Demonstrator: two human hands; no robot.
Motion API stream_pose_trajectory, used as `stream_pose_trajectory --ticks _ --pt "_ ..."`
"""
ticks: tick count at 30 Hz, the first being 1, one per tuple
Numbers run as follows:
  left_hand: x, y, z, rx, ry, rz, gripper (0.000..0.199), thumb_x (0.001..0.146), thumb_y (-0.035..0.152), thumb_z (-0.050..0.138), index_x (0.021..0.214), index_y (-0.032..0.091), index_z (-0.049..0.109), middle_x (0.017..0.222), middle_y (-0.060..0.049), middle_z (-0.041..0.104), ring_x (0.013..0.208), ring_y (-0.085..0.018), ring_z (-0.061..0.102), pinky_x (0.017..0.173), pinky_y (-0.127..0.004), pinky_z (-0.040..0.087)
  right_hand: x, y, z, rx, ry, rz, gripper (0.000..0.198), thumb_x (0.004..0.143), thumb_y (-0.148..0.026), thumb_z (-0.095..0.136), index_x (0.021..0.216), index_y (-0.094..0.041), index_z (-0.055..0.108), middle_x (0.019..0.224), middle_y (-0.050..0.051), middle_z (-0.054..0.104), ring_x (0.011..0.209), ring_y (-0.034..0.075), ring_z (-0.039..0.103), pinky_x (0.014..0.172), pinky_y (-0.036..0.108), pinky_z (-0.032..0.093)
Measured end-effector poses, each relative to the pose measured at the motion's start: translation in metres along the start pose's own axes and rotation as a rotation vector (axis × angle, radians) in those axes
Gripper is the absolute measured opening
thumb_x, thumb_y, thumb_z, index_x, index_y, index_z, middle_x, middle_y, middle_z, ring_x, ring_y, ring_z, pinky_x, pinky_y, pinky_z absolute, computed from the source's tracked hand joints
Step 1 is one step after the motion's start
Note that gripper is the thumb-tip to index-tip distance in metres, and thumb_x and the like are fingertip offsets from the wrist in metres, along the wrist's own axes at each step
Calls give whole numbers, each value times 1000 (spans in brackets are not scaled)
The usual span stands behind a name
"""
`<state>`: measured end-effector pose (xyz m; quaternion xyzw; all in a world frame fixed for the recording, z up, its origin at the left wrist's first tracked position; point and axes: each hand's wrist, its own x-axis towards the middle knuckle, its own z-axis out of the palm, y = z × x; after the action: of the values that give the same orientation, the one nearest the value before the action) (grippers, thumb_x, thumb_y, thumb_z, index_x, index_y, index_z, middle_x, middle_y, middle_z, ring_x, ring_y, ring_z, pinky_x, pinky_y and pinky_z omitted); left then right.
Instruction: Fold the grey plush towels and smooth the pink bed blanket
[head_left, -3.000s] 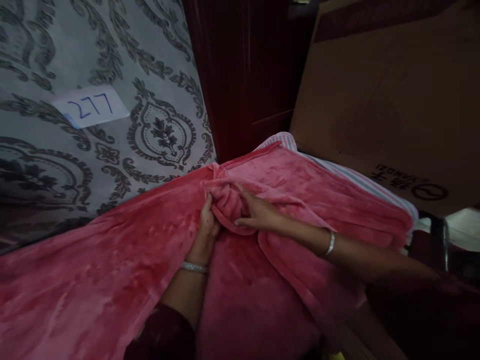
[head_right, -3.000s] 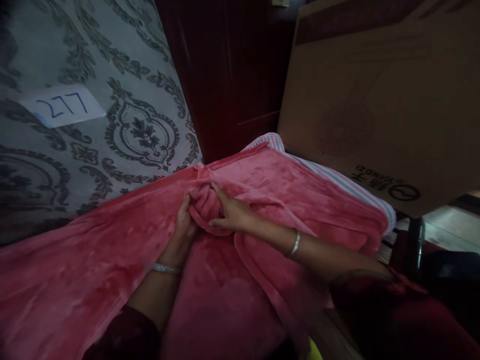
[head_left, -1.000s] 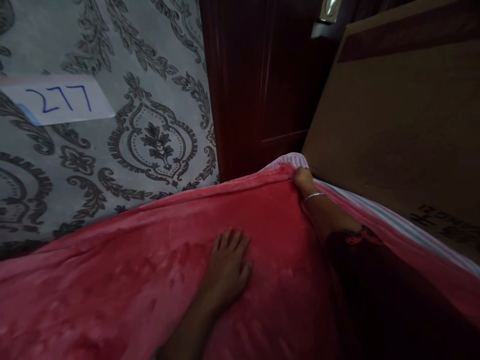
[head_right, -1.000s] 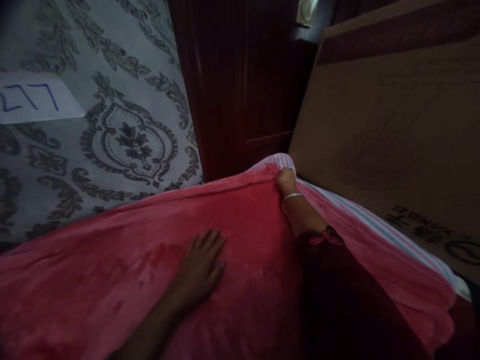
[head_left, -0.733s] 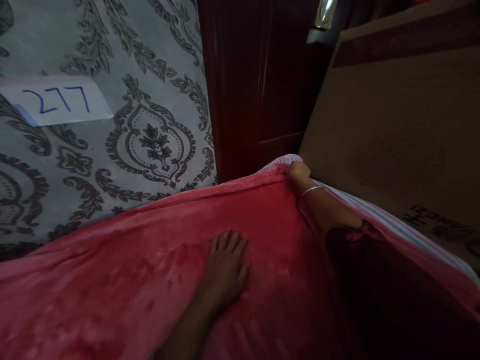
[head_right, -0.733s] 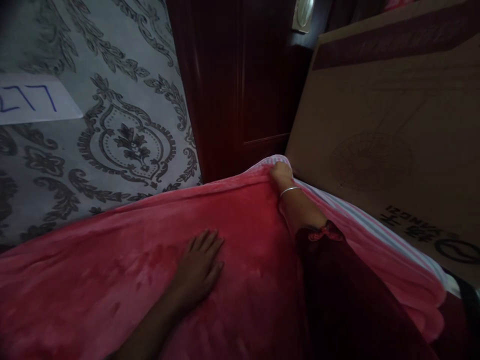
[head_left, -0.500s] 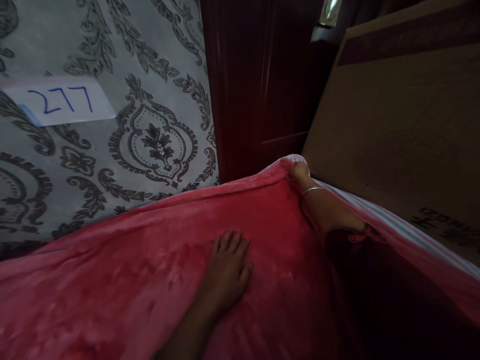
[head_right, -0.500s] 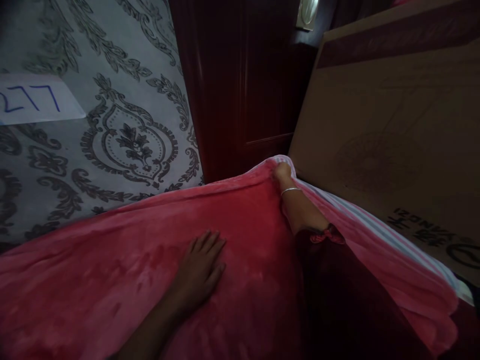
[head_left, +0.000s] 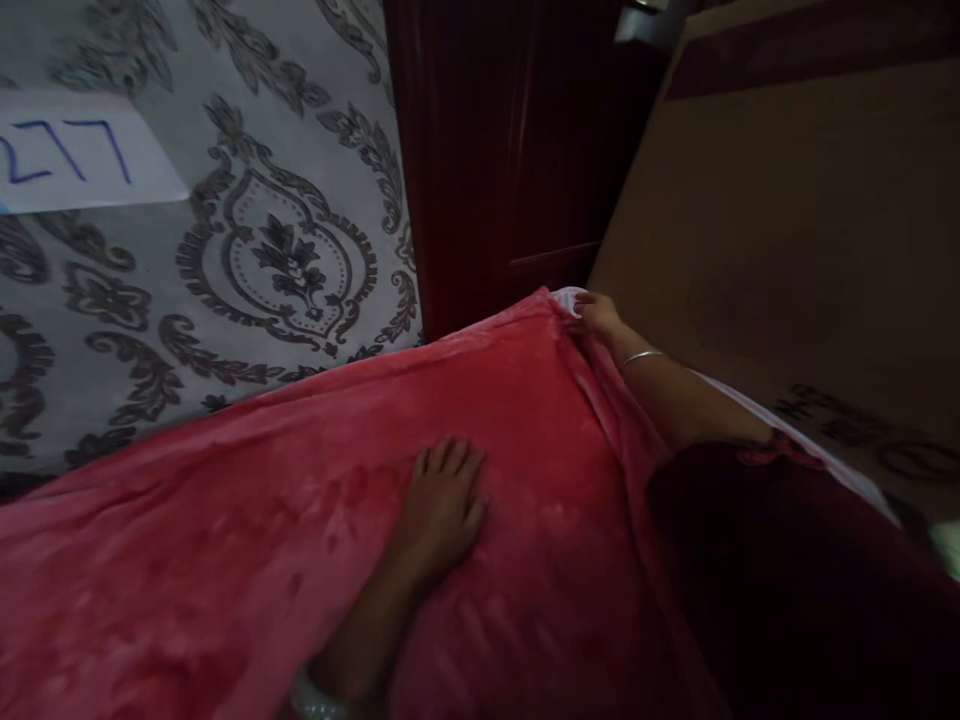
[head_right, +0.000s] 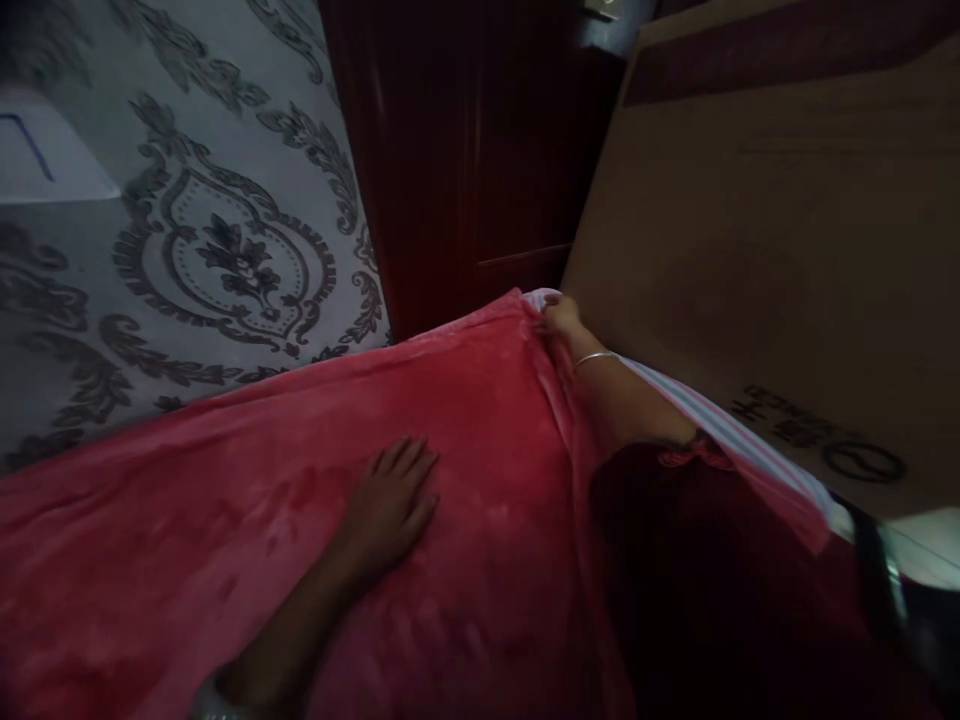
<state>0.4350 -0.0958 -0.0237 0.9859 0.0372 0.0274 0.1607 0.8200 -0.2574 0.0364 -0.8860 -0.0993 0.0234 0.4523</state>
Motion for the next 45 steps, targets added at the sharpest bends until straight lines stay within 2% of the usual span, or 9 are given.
stream_pose_trajectory --ticks 5,11,16,20,24,28,32,38,45 --pt "5 1 -4 78 5 18 57 98 33 47 152 18 52 162 -13 44 153 -34 35 124 -56 26 -78 26 -64 -111 8 181 14 97 -15 59 92 -9 70 62 2 61 48 10 53 56 22 51" --pt "12 3 -7 163 21 35 57 99 35 42 152 16 52 162 -14 44 150 -34 38 122 -54 30 -221 62 -105 -157 -238 201 38 101 -33 53 66 -18 57 54 -1 54 45 10 46 50 22 40" --pt "16 3 -6 177 33 34 58 98 36 42 152 17 52 162 -13 45 150 -34 37 122 -52 30 -334 58 -90 -361 -232 -136 41 94 -56 56 71 -22 58 66 1 61 59 15 54 55 26 37" --pt "18 0 -5 195 52 47 58 98 37 41 152 19 52 161 -13 47 149 -33 39 119 -52 33 -384 57 -52 -611 -307 -217 37 80 -56 72 92 -21 67 86 9 71 72 23 62 61 31 41" --pt "19 -1 -4 214 67 47 56 99 37 40 151 21 53 160 -11 48 149 -32 39 119 -52 33 -368 66 -69 -656 -291 -173 30 79 -22 64 108 -19 71 104 10 75 89 26 68 73 30 48" --pt "19 0 -5 208 61 46 57 98 37 41 151 20 53 161 -12 47 149 -32 39 119 -52 33 -317 82 -148 -792 26 143 44 77 -9 56 115 -19 75 120 9 74 112 24 67 89 23 48" --pt "18 2 -7 177 51 40 58 98 36 41 152 17 52 160 -15 47 149 -34 39 119 -54 33 -289 106 -203 -884 159 351 42 83 -8 51 118 -7 75 119 23 72 117 34 67 90 32 51" --pt "20 0 -5 149 68 45 57 95 36 45 149 21 56 158 -14 50 147 -34 41 118 -56 34 -280 143 -199 -886 154 462 35 90 -20 53 109 -7 79 103 23 76 103 33 72 80 32 54" --pt "20 -3 -2 177 70 47 57 97 36 42 150 19 55 158 -13 50 147 -33 41 119 -54 33 -244 145 -181 -850 116 424 35 95 -25 53 114 -10 78 113 20 75 105 28 72 81 29 53"
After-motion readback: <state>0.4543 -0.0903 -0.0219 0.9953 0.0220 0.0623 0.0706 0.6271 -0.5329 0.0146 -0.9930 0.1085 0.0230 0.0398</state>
